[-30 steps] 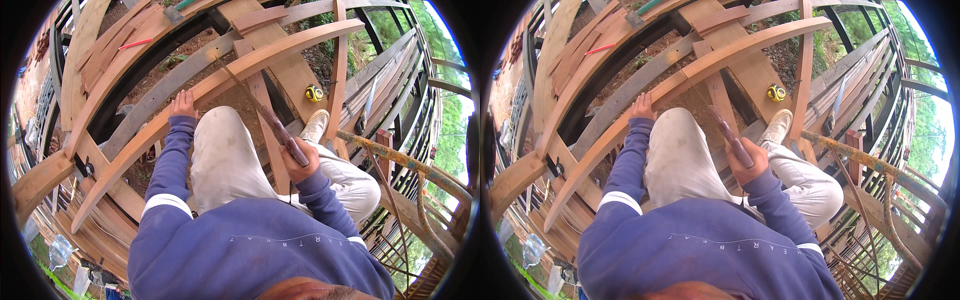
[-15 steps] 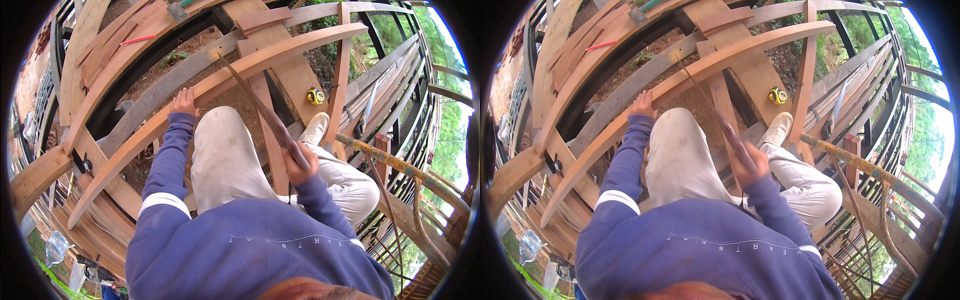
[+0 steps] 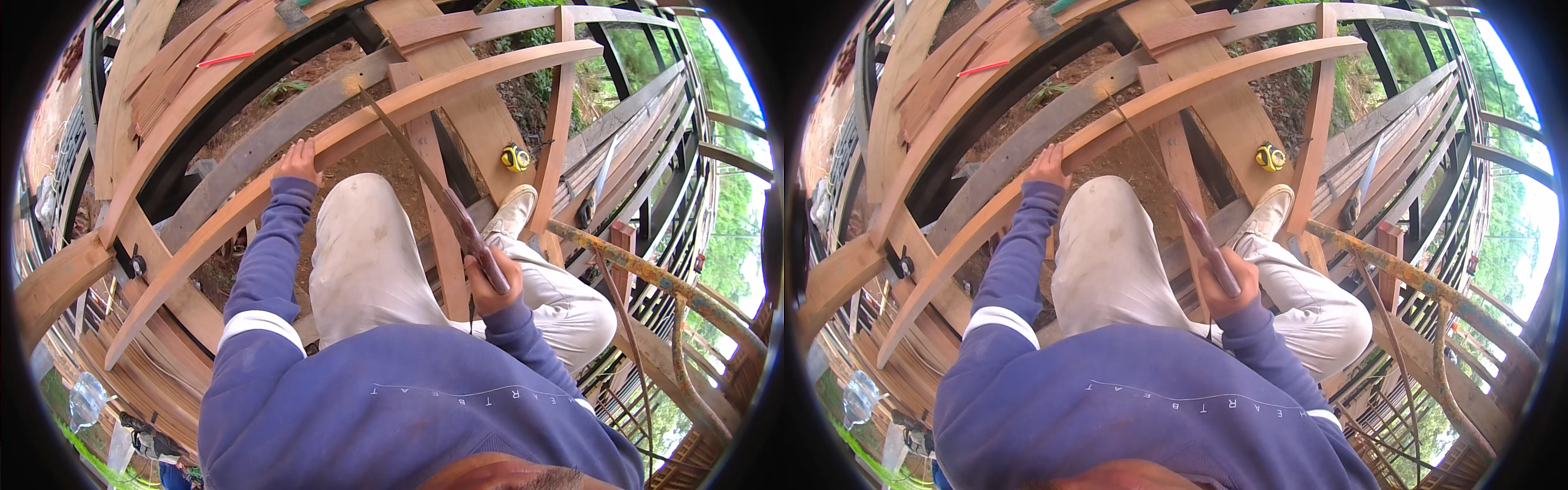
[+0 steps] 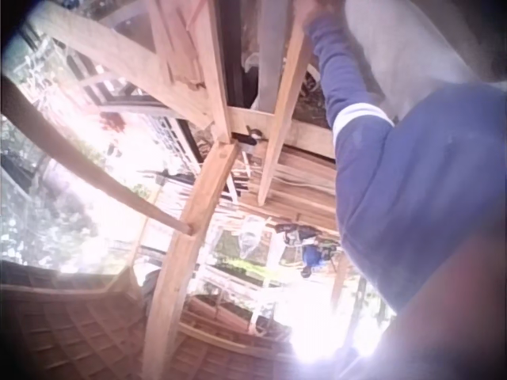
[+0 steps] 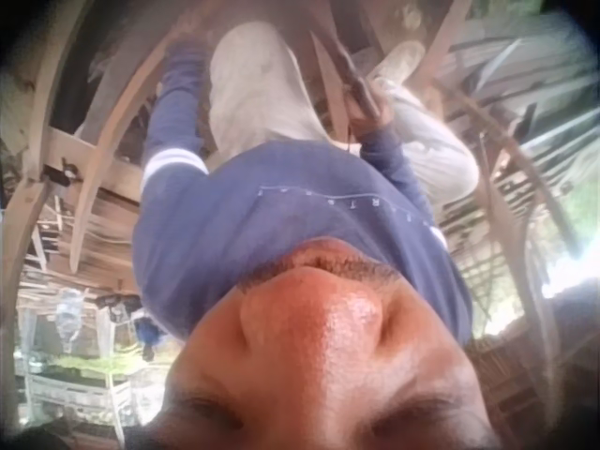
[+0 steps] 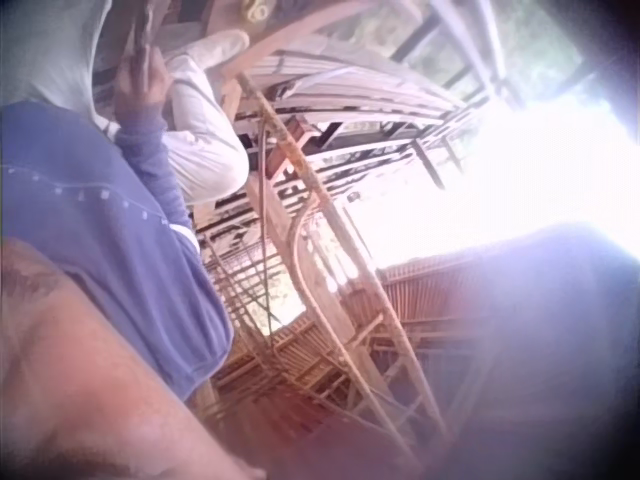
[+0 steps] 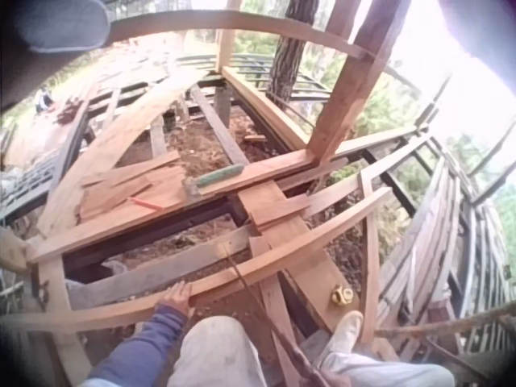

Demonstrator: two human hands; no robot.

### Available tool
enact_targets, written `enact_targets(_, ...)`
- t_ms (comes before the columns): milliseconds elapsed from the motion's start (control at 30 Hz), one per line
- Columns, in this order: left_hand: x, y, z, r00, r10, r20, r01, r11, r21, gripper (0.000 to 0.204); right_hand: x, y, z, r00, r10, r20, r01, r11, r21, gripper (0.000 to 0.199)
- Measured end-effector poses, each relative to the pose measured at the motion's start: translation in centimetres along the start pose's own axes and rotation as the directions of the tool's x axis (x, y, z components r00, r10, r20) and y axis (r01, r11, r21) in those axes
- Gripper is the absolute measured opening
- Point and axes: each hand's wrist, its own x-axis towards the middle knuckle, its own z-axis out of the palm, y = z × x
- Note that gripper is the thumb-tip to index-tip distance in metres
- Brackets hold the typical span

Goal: The person uses a hand saw to cut a wooden plank on a partially built wooden frame. After cutting, the person lifts and positions a long wooden beam into the structure with assistance from other workers.

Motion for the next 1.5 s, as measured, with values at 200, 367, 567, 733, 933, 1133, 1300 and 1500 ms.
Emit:
enact_targets(200,0.9,-0.1,-0.6,0.999,-0.010,0.054,0.013,0.998,-0.057,0.071,8.3,0.6,5.6,0.998,-0.068,-0.012,0.068,0.997,-0.027,0.014)
enact_targets(367,1.1,-0.2,-1.5,0.995,-0.043,0.095,0.048,0.997,-0.052,0.069,1.7,0.7,1.7,1.000,0.000,-0.006,0.000,0.999,0.040,0.013)
enact_targets(567,3.2,1.0,-4.9,0.926,-0.143,0.350,0.142,0.989,0.029,0.065,8.7,1.1,5.8,0.998,-0.066,-0.008,0.066,0.998,-0.001,0.009)
enact_targets(733,3.5,0.3,-5.1,0.904,-0.160,0.397,0.149,0.987,0.058,0.063,3.4,1.8,3.1,0.997,-0.059,-0.052,0.062,0.996,0.057,0.011)
enact_targets(933,5.8,-0.5,-5.8,0.836,-0.171,0.522,0.163,0.985,0.062,0.062,8.2,1.5,5.5,0.999,-0.046,0.001,0.046,0.998,0.037,0.012)
enact_targets(1133,5.4,-1.3,-5.5,0.842,-0.149,0.519,0.149,0.988,0.041,0.062,3.9,1.3,2.5,1.000,-0.011,-0.013,0.012,0.998,0.059,0.012)
enact_targets(1300,6.6,-0.6,-6.1,0.805,-0.174,0.568,0.152,0.985,0.085,0.065,7.6,1.5,5.0,0.993,-0.118,-0.018,0.119,0.991,0.057,0.010)
enact_targets(1500,6.6,-1.1,-7.1,0.801,-0.160,0.576,0.159,0.986,0.054,0.063,6.7,1.8,4.7,0.996,-0.087,-0.015,0.088,0.991,0.097,0.009)
